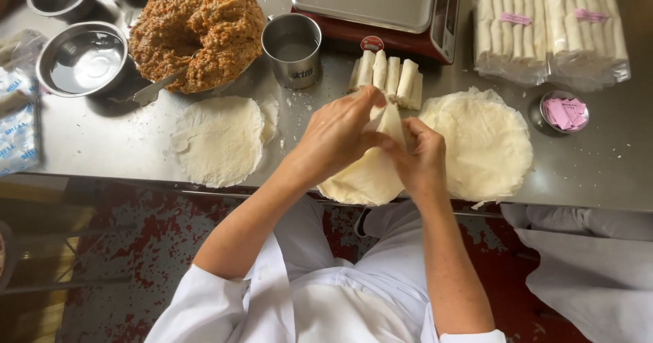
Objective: Separating thin, circular dough sheets from a stack and laying them out on a stainless steel work surface in preparation for filling.
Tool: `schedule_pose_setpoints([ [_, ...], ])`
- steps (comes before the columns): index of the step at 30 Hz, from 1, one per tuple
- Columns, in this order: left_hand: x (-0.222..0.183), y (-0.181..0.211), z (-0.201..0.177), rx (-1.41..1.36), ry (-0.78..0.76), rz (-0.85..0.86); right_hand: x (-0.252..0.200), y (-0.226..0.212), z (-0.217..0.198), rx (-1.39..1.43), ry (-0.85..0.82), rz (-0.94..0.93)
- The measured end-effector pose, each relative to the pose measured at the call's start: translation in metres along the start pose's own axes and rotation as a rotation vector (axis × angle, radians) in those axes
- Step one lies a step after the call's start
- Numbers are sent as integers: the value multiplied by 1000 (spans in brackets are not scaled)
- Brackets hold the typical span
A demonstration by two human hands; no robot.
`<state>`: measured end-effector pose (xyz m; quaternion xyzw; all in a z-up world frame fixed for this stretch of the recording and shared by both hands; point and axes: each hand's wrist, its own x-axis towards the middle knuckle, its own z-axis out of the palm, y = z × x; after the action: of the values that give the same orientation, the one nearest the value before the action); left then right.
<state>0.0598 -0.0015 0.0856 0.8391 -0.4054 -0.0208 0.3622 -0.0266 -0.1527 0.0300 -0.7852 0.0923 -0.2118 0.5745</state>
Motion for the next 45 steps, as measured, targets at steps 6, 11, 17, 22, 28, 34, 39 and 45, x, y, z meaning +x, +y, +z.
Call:
schedule_pose_setpoints([
  [6,5,-48,-10,104,342,-29,-16,28,-45,117,182,82],
  [11,1,6,10,-203,227,19,5,-6,-11,336,184,237],
  [17,15,-63,25,-160,512,-131,-2,36,-19,254,446,70],
  [22,19,-45,22,-481,740,-149,-17,55,-44,321,612,120],
  [28,30,-50,-17,-949,1066,6,-24,62,-130,491,1066,356],
  [34,31,-15,7,-1029,346,-104,-14,2,-132,172,627,126],
  [39,22,-33,25,-90,393,-80,-3,-68,-72,237,275,6],
  [45,23,-23,15,-736,-99,201,15,-58,-64,6,-283,-46],
])
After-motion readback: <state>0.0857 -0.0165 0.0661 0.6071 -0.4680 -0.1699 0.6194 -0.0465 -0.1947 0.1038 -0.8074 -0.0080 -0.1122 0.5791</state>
